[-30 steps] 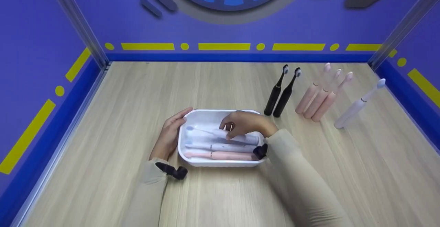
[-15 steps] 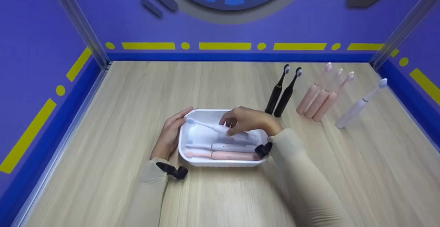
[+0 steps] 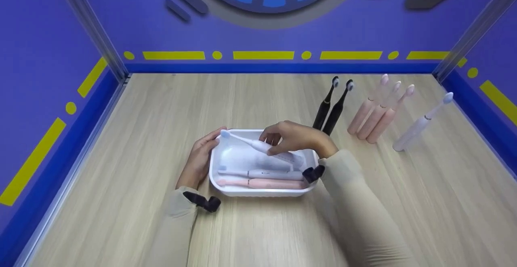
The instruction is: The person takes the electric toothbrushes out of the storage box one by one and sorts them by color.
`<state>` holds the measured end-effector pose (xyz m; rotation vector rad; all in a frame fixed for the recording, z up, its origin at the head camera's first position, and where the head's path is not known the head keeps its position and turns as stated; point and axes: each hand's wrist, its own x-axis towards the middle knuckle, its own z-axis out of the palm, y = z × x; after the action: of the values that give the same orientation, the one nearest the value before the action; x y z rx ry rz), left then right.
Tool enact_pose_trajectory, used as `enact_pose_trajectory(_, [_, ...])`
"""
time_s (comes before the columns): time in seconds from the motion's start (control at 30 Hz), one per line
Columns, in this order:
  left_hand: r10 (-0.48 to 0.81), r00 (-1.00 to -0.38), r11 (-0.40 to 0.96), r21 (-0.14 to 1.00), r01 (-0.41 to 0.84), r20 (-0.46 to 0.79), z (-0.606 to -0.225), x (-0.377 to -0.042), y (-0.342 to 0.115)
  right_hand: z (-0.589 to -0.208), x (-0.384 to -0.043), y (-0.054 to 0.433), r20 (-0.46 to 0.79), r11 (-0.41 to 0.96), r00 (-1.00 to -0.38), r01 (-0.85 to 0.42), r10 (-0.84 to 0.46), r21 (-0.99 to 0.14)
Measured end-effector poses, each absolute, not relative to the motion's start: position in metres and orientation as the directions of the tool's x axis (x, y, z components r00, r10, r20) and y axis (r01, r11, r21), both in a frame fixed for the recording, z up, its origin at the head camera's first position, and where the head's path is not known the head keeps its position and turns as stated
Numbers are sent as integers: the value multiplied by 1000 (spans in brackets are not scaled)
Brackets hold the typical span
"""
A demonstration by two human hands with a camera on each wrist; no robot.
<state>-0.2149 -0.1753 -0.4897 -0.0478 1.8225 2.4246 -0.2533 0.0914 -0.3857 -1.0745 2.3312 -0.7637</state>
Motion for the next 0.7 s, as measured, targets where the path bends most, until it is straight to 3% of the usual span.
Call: enact_pose_trajectory(0.7, [61, -994, -262, 960, -102, -89, -488, -215, -175, -376, -252, 122, -50, 492, -670, -491, -741, -719])
